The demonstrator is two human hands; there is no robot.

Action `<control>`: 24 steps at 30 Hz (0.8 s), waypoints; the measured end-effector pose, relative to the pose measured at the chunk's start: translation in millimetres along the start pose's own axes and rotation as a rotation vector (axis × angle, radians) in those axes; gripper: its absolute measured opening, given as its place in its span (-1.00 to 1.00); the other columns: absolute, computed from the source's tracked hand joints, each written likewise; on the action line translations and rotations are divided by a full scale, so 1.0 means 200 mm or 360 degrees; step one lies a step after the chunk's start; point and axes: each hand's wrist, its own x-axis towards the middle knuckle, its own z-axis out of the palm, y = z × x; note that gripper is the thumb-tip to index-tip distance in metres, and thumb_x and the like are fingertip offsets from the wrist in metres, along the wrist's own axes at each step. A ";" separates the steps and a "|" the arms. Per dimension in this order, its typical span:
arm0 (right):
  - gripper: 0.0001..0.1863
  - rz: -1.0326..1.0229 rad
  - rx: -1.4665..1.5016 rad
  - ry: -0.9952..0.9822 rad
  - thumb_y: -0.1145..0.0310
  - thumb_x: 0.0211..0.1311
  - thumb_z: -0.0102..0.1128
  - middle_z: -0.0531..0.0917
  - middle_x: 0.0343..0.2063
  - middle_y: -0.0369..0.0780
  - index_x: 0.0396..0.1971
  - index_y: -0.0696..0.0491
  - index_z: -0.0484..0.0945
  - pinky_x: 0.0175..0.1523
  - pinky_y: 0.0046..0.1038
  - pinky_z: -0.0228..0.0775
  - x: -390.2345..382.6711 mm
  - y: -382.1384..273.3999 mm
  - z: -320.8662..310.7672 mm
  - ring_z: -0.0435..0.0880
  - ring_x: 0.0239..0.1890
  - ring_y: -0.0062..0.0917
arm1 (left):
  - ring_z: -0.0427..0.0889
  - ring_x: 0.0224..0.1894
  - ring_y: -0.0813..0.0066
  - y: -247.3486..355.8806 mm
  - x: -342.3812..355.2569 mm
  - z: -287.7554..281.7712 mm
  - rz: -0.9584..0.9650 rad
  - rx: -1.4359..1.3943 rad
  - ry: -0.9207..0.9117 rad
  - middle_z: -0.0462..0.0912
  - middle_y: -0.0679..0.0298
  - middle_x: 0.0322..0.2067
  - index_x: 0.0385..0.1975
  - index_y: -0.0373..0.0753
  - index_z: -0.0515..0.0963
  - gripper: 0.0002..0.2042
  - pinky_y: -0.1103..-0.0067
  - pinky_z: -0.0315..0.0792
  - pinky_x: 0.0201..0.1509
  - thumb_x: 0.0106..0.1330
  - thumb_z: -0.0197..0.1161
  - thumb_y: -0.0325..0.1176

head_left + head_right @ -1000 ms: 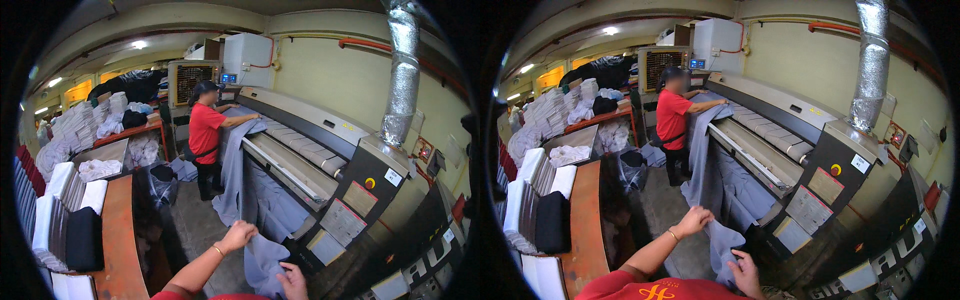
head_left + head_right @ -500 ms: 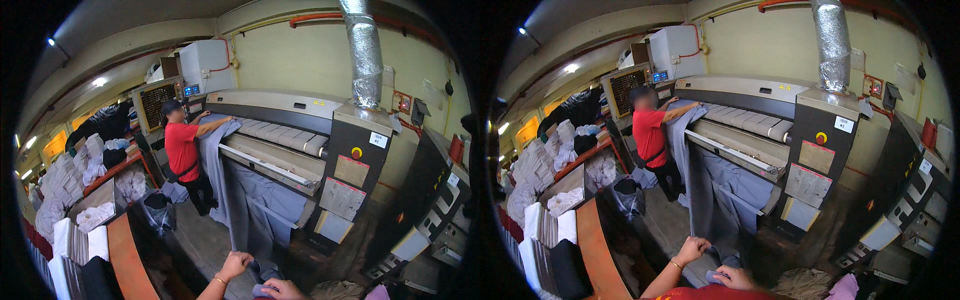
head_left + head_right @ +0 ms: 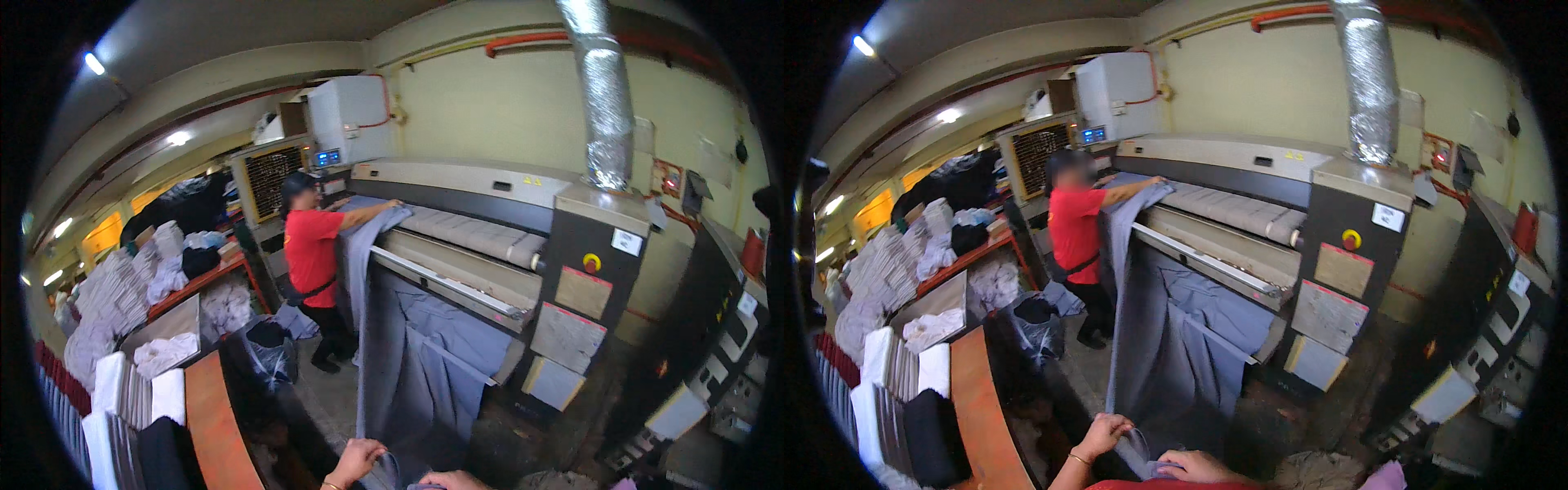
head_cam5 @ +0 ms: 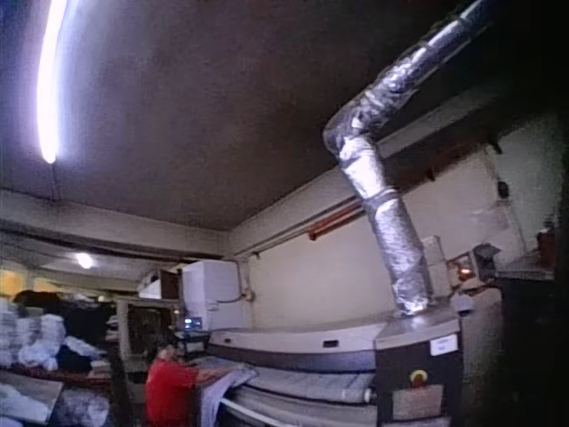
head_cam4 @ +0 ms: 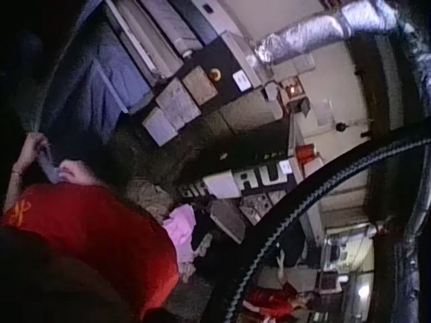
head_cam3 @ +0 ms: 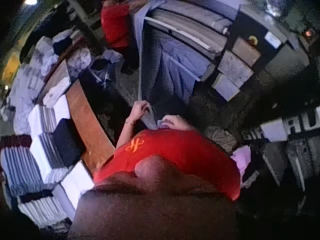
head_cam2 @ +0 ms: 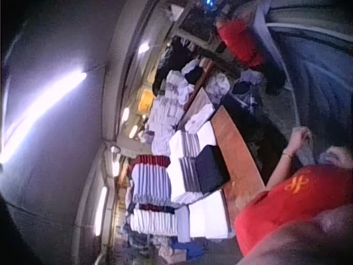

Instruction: The person repeatedly unfolds, shakes, and folds large gray sheets by hand, then stacks them on a table. A coworker operates a large ironing machine in the background, but the camera wearer focuses on folding the sheets.

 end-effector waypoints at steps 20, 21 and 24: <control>-0.81 0.0200 0.0373 0.0539 0.35 0.27 0.20 0.58 -0.34 -0.29 -0.22 0.13 0.48 -0.14 -0.57 0.38 0.00 0.24 0.04 0.50 -0.28 -0.66 | 0.48 -0.11 0.30 0.59 0.10 0.04 0.0315 -0.0379 -0.0120 0.54 0.23 -0.29 -0.27 -0.17 0.52 -0.90 0.36 0.18 0.15 0.33 0.07 -0.37; -0.83 0.0099 0.0285 0.0609 0.36 0.28 0.19 0.57 -0.36 -0.29 -0.23 0.12 0.49 -0.15 -0.57 0.38 0.00 0.22 0.04 0.50 -0.29 -0.66 | 0.47 -0.04 0.29 0.57 0.10 0.04 0.0276 -0.0455 -0.0125 0.53 0.21 -0.21 -0.25 -0.17 0.50 -0.90 0.35 0.16 0.19 0.33 0.07 -0.38; -0.88 -0.0072 0.0179 0.0765 0.41 0.28 0.17 0.57 -0.40 -0.29 -0.25 0.11 0.50 -0.15 -0.58 0.39 -0.01 0.19 0.04 0.50 -0.31 -0.66 | 0.33 0.17 0.24 0.57 0.11 0.02 0.0363 -0.0427 0.0035 0.43 0.16 0.03 -0.15 -0.18 0.47 -0.86 0.31 0.09 0.30 0.33 0.07 -0.42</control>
